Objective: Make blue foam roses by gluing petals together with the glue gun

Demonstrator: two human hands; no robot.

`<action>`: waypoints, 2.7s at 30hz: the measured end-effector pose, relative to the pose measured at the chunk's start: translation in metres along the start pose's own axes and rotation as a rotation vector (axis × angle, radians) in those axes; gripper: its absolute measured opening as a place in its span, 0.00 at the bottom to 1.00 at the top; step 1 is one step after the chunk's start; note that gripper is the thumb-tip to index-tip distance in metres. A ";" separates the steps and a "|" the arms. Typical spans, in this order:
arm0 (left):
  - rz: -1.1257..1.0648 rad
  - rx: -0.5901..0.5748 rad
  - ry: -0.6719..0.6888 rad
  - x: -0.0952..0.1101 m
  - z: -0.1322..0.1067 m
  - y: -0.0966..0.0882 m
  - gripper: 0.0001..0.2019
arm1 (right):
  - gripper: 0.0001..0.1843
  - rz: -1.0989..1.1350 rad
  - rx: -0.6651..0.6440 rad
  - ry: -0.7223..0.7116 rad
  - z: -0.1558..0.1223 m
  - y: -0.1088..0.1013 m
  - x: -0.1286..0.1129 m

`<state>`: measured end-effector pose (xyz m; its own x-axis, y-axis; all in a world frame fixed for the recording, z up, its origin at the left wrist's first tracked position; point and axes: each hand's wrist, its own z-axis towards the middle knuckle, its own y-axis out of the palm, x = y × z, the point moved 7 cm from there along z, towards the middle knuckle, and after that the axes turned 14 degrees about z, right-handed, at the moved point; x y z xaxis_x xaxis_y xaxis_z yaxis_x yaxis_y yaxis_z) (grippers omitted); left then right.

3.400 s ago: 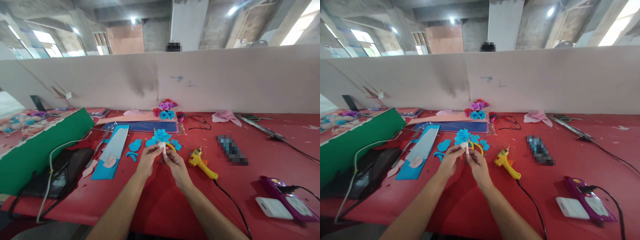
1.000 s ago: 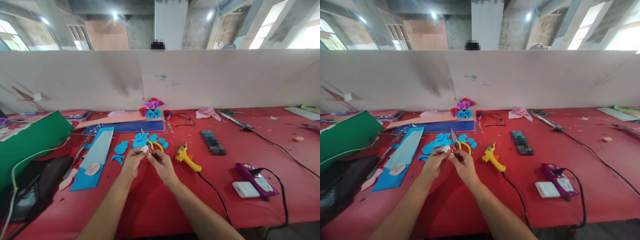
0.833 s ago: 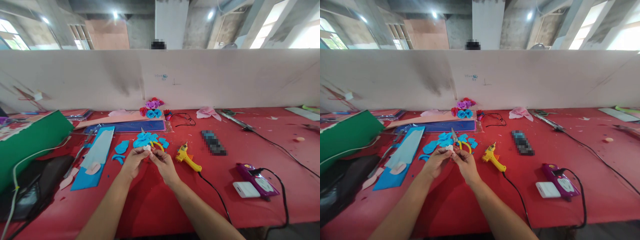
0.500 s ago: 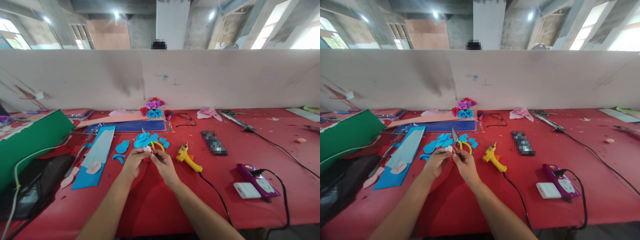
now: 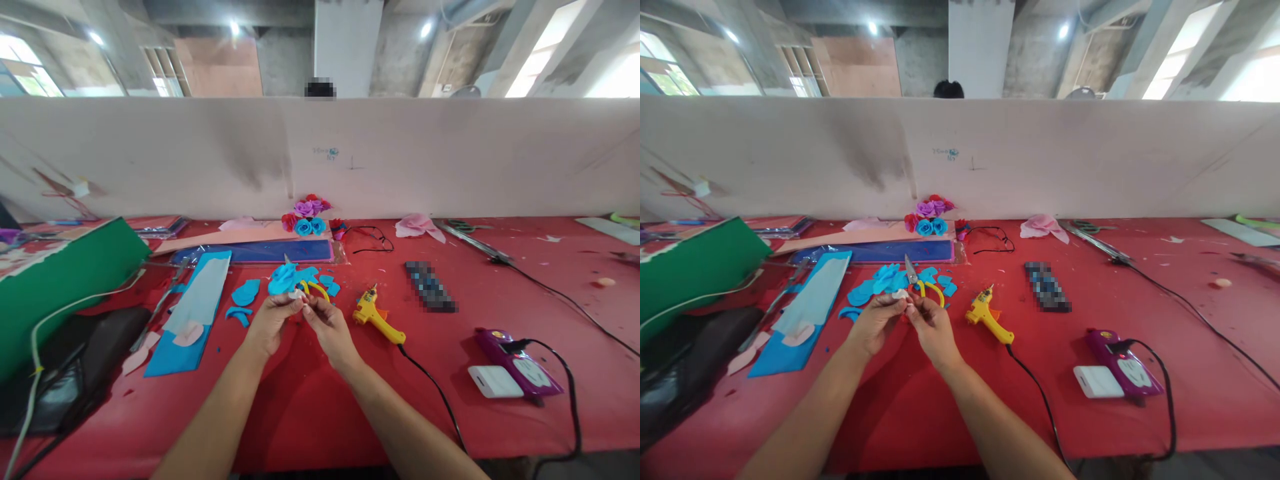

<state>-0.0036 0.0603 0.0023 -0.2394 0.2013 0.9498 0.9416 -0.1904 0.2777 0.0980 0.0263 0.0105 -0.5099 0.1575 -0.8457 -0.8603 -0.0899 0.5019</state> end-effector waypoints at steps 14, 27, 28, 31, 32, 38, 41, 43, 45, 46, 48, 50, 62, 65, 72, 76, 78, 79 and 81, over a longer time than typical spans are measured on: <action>-0.007 0.022 0.043 0.000 -0.002 0.002 0.10 | 0.09 -0.210 0.027 -0.080 0.001 -0.007 0.002; 0.089 -0.101 0.003 -0.002 -0.002 0.006 0.09 | 0.11 0.206 0.036 0.138 0.001 -0.006 0.017; 0.087 -0.092 0.007 -0.002 -0.002 0.006 0.09 | 0.11 0.214 0.036 0.146 0.002 -0.006 0.017; 0.036 -0.015 0.050 -0.001 0.000 0.001 0.07 | 0.10 0.195 0.048 0.122 0.001 -0.005 0.013; 0.017 0.007 0.065 -0.001 0.000 0.000 0.06 | 0.10 0.170 0.058 0.100 0.001 -0.005 0.011; 0.027 -0.066 0.027 -0.003 0.001 0.004 0.06 | 0.08 -0.140 0.057 -0.075 -0.001 -0.006 -0.005; 0.054 -0.106 0.009 -0.003 -0.001 0.007 0.08 | 0.09 -0.220 0.055 -0.092 -0.001 -0.007 -0.006; 0.062 -0.108 0.017 -0.002 -0.002 0.008 0.08 | 0.10 -0.215 0.036 -0.087 0.000 -0.006 -0.003; 0.056 -0.076 0.028 -0.002 -0.003 0.007 0.08 | 0.12 -0.181 0.012 -0.077 0.001 -0.004 0.001; 0.050 -0.049 0.033 -0.001 -0.002 0.006 0.08 | 0.13 -0.155 -0.001 -0.068 0.001 -0.004 0.003; 0.041 0.002 0.039 -0.002 -0.002 0.003 0.09 | 0.15 -0.098 -0.022 -0.046 0.002 -0.003 0.008; 0.045 0.027 0.045 -0.002 -0.001 0.002 0.08 | 0.16 -0.050 -0.031 -0.025 0.003 -0.003 0.011; -0.008 -0.013 0.053 -0.001 0.000 0.006 0.07 | 0.15 0.033 0.022 0.011 0.000 -0.002 0.004; 0.001 0.016 0.064 -0.002 0.000 0.005 0.07 | 0.12 -0.116 0.043 -0.057 0.000 -0.005 -0.001; 0.023 -0.042 0.049 -0.001 -0.004 0.012 0.08 | 0.15 -0.110 0.031 -0.062 0.000 -0.006 -0.001; 0.008 -0.119 -0.001 -0.001 -0.005 0.014 0.09 | 0.16 -0.021 -0.019 0.039 0.001 -0.001 0.009; -0.007 -0.125 -0.005 -0.001 -0.004 0.013 0.09 | 0.16 -0.005 -0.037 0.062 0.000 0.001 0.010; -0.017 -0.114 0.001 -0.001 -0.004 0.012 0.09 | 0.15 -0.001 -0.042 0.054 0.000 0.002 0.009; -0.032 -0.073 0.026 0.000 -0.002 0.010 0.09 | 0.14 -0.017 -0.041 0.010 -0.001 0.002 0.005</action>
<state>0.0053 0.0561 0.0051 -0.2760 0.1831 0.9435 0.9140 -0.2537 0.3166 0.0939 0.0263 0.0073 -0.4949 0.1495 -0.8560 -0.8682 -0.1272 0.4797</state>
